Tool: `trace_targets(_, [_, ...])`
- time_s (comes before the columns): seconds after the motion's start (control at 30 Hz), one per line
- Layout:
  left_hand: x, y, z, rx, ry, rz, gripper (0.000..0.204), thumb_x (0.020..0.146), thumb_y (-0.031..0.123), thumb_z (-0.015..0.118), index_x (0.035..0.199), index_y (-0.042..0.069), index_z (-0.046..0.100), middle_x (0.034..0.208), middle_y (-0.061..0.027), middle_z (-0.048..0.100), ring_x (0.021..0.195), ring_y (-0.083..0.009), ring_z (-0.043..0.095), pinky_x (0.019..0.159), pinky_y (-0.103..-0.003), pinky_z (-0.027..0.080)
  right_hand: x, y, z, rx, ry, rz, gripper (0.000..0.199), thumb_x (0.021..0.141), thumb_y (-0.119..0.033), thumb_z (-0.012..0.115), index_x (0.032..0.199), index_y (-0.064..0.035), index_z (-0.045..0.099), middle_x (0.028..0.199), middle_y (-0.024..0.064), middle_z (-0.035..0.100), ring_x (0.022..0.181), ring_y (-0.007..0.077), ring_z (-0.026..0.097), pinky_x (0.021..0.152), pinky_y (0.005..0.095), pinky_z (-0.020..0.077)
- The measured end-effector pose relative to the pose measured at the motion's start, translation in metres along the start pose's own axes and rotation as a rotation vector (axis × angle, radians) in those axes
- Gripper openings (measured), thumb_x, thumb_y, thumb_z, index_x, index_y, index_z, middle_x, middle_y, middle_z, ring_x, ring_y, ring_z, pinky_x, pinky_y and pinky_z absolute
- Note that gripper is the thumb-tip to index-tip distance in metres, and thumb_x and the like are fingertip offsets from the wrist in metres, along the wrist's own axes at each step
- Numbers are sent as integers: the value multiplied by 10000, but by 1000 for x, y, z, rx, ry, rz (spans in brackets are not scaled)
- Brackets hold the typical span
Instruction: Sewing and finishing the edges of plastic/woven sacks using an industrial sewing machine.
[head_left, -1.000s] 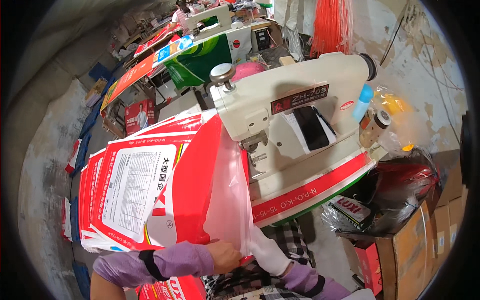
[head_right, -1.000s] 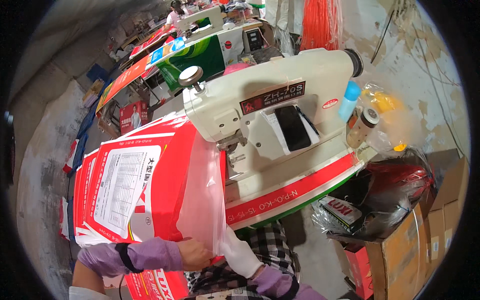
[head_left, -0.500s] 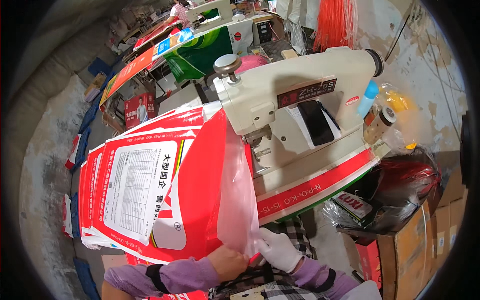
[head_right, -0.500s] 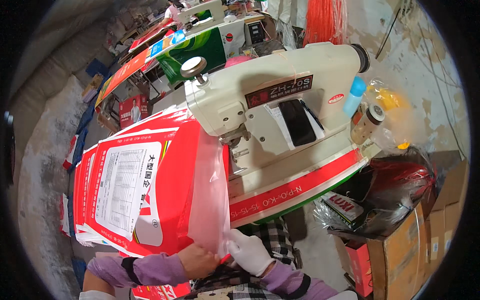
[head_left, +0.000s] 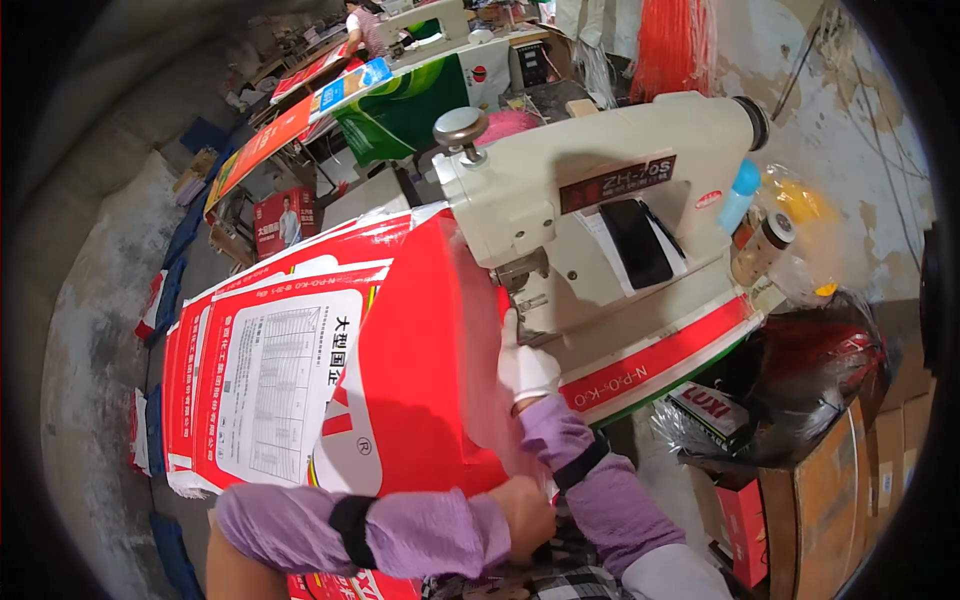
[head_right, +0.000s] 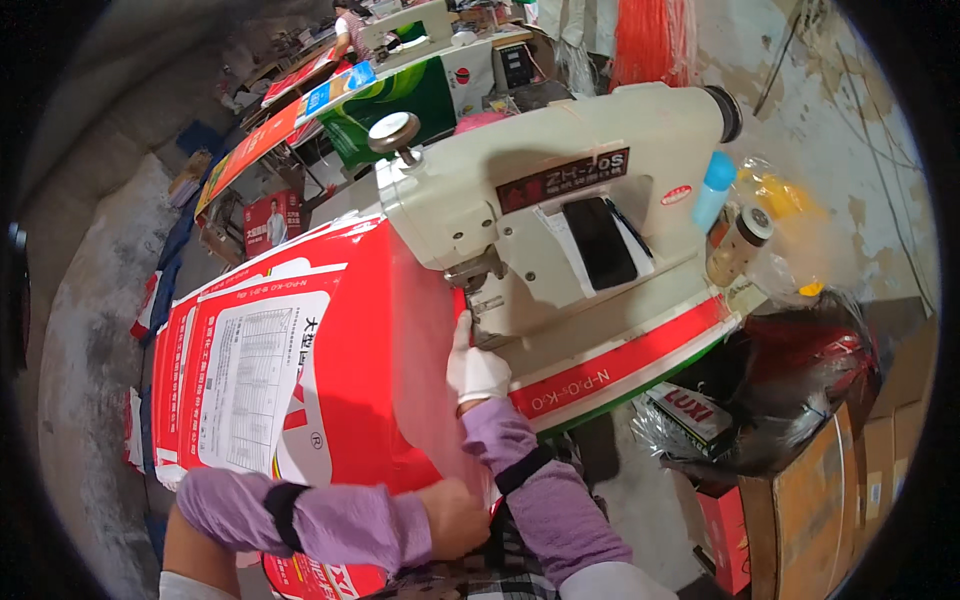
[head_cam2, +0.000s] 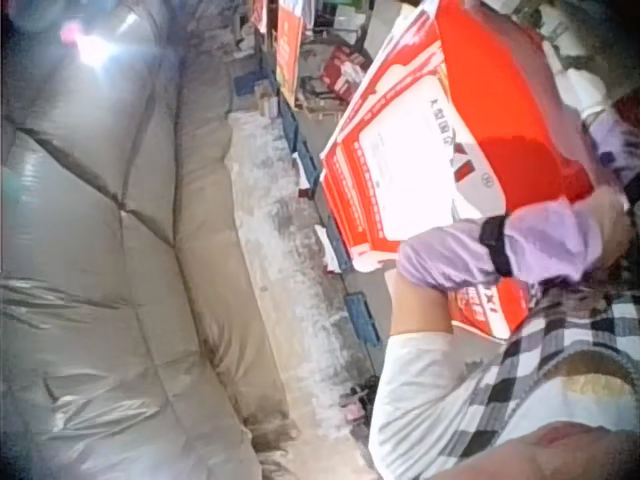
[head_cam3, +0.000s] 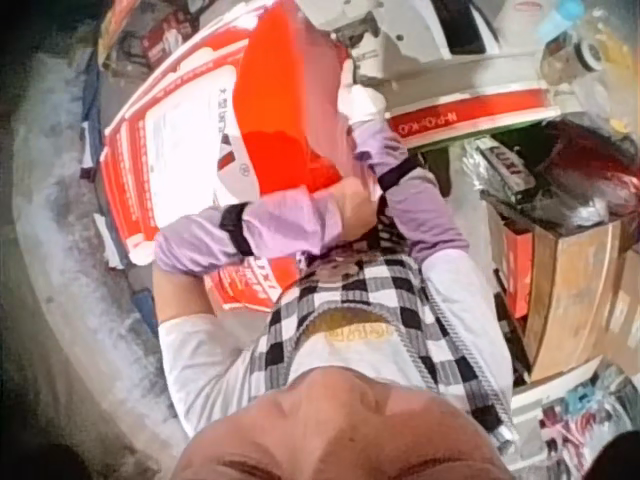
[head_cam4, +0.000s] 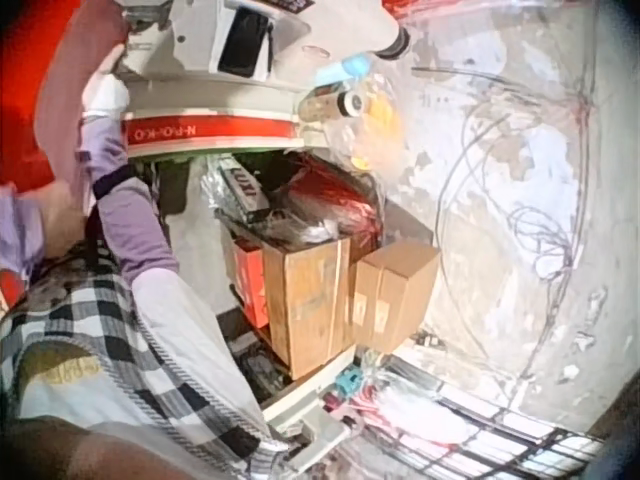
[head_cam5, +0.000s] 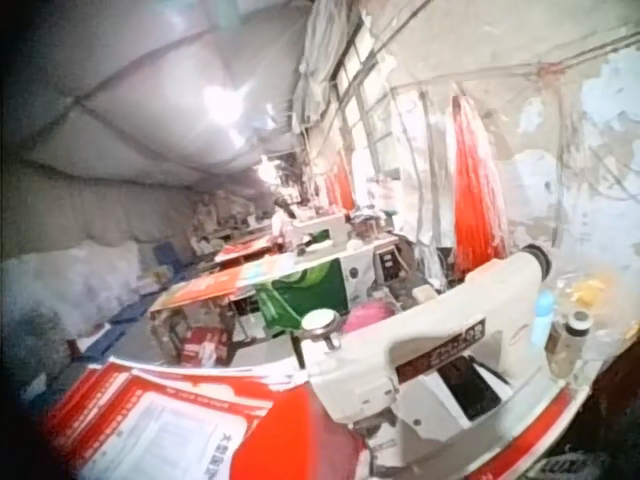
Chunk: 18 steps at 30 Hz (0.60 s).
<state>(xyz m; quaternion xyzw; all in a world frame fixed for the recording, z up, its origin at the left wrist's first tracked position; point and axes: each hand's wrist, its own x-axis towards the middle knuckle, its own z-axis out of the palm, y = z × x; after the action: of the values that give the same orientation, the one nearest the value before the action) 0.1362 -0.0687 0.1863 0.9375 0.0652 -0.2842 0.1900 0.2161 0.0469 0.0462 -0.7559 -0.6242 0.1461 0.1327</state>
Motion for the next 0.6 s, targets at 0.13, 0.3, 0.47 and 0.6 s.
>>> trace_targets(0.13, [-29,-108,-40,-65,260,224,469,773,575,590,849,124,694,868,-92,684,895,-281,622,803,-424,478,-50,38,42,68,41,-163,760,791,-168,541,1458,-21,208,602,95,642,524,282,643,470,430,500])
trace_targets(0.3, [-126,-137,-114,227,-74,-174,374,840,489,605,939,139,695,729,-66,650,742,-255,640,666,-397,510,-66,8,-2,-15,-76,-56,633,796,-138,538,1393,-13,368,549,76,602,507,272,634,472,400,501])
trace_targets(0.47, [-95,-83,-39,132,198,261,220,916,307,527,994,181,689,918,14,695,728,-149,671,629,-284,532,17,9,24,-53,40,49,202,786,-138,603,952,-71,697,627,110,652,564,266,661,501,389,512])
trace_targets(0.6, [-2,-12,-3,432,52,-143,349,894,367,515,1125,121,602,983,-72,632,888,-222,611,923,-448,451,28,-26,26,131,273,30,238,782,-212,578,610,-99,697,604,113,654,556,274,661,501,392,511])
